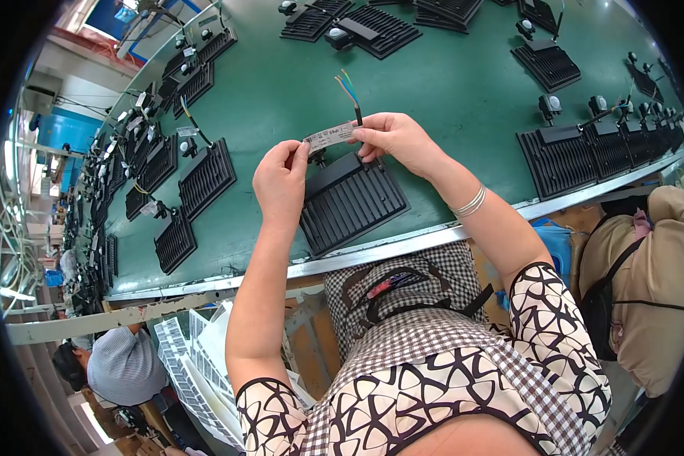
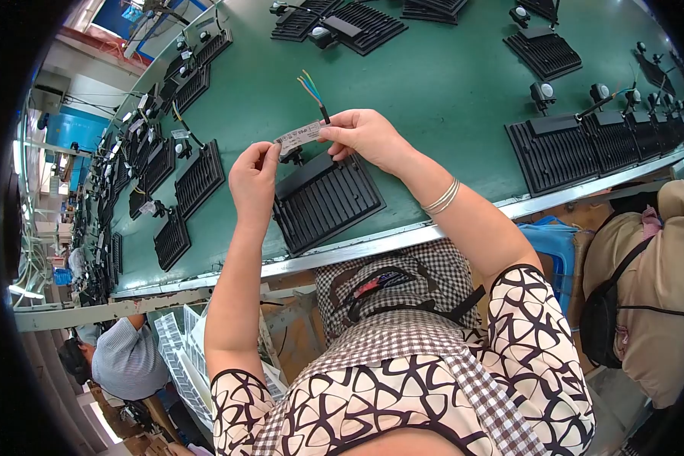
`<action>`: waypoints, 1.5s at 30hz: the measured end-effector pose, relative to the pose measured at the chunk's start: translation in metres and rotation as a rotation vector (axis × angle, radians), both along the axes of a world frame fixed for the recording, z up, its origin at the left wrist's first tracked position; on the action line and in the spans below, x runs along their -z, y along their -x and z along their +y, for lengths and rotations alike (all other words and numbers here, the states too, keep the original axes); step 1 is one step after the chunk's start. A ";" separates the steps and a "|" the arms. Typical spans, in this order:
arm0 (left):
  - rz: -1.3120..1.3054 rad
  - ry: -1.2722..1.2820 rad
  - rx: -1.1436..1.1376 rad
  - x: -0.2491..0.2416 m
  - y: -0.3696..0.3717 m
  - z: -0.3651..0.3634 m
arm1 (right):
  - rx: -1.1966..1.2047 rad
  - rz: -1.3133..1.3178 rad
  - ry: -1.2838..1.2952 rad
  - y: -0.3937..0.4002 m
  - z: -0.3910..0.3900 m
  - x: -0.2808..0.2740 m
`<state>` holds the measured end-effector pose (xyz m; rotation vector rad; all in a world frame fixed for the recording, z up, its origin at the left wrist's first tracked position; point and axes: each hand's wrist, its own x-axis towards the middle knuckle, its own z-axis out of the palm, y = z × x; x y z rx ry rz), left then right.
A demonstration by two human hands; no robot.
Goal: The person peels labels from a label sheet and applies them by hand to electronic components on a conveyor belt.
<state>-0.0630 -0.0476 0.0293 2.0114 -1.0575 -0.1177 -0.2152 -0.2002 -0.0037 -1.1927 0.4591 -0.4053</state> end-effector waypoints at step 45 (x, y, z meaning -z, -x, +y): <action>0.577 -0.152 0.205 -0.012 -0.036 -0.041 | 0.323 0.073 0.459 -0.012 0.012 0.000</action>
